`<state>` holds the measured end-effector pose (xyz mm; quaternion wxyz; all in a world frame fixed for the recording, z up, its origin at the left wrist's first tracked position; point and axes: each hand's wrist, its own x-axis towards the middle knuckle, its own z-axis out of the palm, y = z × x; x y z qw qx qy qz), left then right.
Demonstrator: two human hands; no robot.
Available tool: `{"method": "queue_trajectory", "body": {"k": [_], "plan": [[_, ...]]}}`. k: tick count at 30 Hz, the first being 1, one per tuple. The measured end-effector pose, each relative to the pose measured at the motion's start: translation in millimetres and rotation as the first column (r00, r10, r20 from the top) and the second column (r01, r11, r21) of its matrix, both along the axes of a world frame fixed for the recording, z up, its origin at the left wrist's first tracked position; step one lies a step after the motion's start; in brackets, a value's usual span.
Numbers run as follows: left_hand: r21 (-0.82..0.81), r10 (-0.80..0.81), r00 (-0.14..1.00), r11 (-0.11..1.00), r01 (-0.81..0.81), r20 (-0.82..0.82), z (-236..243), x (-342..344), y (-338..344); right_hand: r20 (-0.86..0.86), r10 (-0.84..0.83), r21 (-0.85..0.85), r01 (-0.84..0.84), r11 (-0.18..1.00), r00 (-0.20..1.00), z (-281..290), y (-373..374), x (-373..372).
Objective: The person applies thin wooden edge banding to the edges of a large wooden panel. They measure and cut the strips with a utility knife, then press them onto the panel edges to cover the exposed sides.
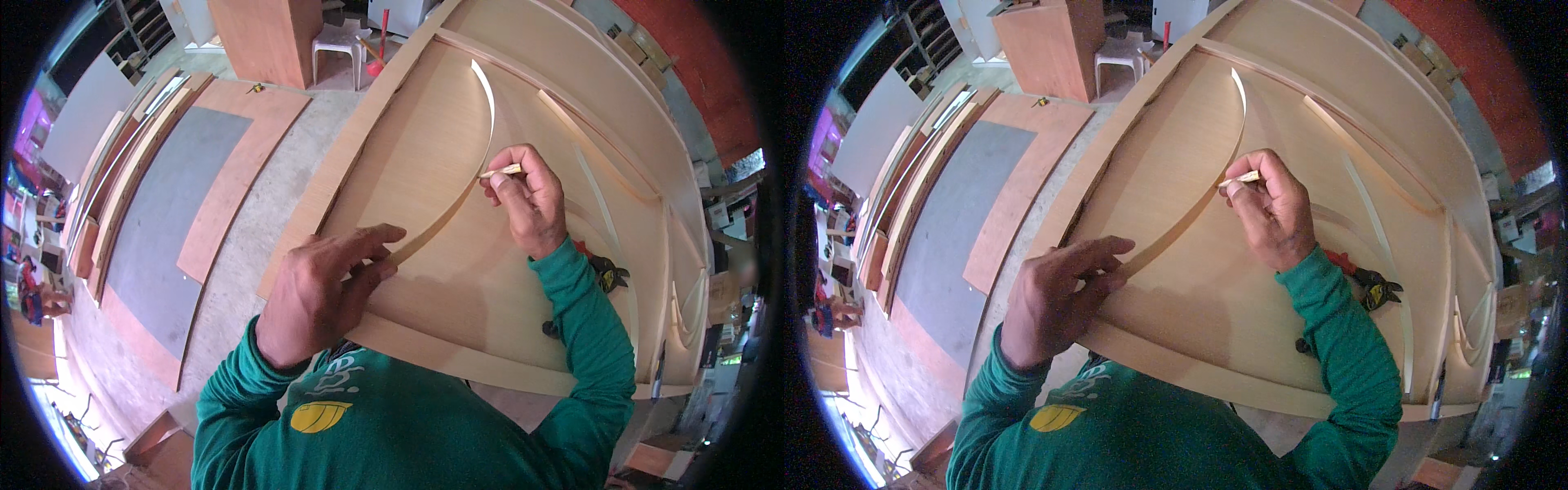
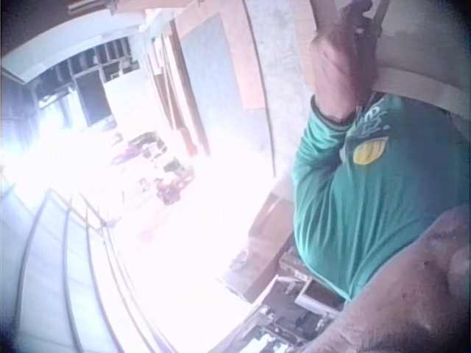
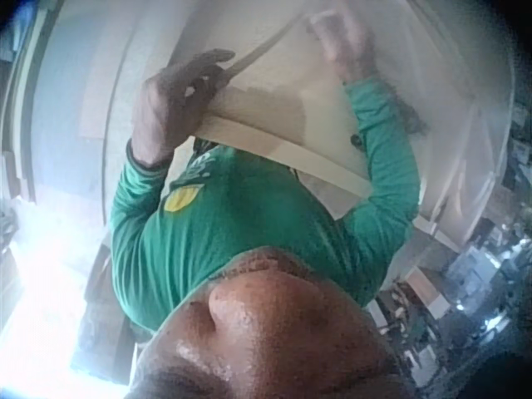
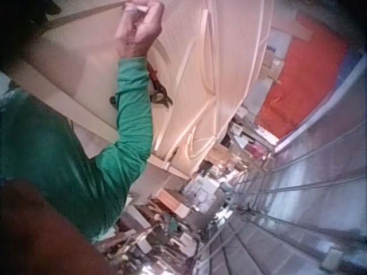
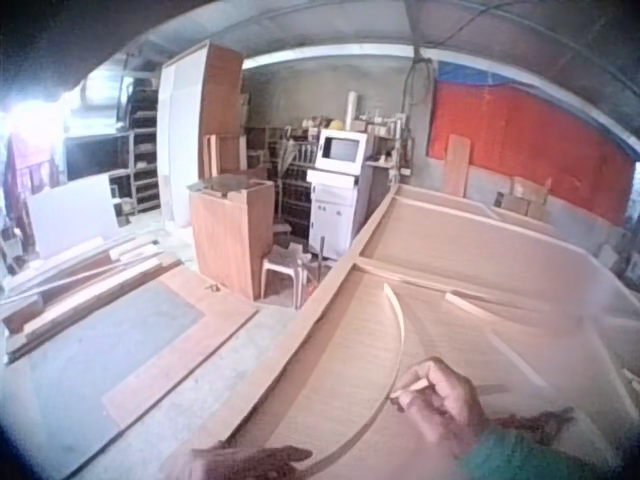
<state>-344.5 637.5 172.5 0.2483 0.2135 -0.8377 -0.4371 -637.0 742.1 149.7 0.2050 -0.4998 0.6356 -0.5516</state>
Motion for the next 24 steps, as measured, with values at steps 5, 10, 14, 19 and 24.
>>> {"method": "queue_trajectory", "body": {"k": [5,10,14,19,24], "plan": [[0.055,-0.053,0.998,0.997,0.054,-0.016,1.7,-6.6,-8.7,0.075,-0.049,-0.215,0.064,0.974,0.996,2.7,2.2,5.8],[0.073,-0.127,0.985,0.99,0.119,0.119,-15.6,-15.5,-27.7,-0.127,-0.088,-0.202,0.061,0.978,0.988,-2.6,-0.3,9.3],[-0.145,-0.054,0.982,0.986,0.081,0.182,-20.7,-25.1,-21.7,-0.296,-0.053,-0.083,0.03,0.996,0.954,-5.7,-4.8,7.9],[-0.187,-0.009,0.973,0.981,0.054,0.229,-18.5,-26.8,-14.5,-0.319,-0.002,0.062,0.023,0.998,0.948,-4.3,-5.6,3.1],[-0.298,0.04,0.977,0.954,0.025,0.208,-29.0,-26.7,-11.5,-0.298,0.043,0.156,0.004,0.988,0.954,-4.7,-8.7,1.8]]}}
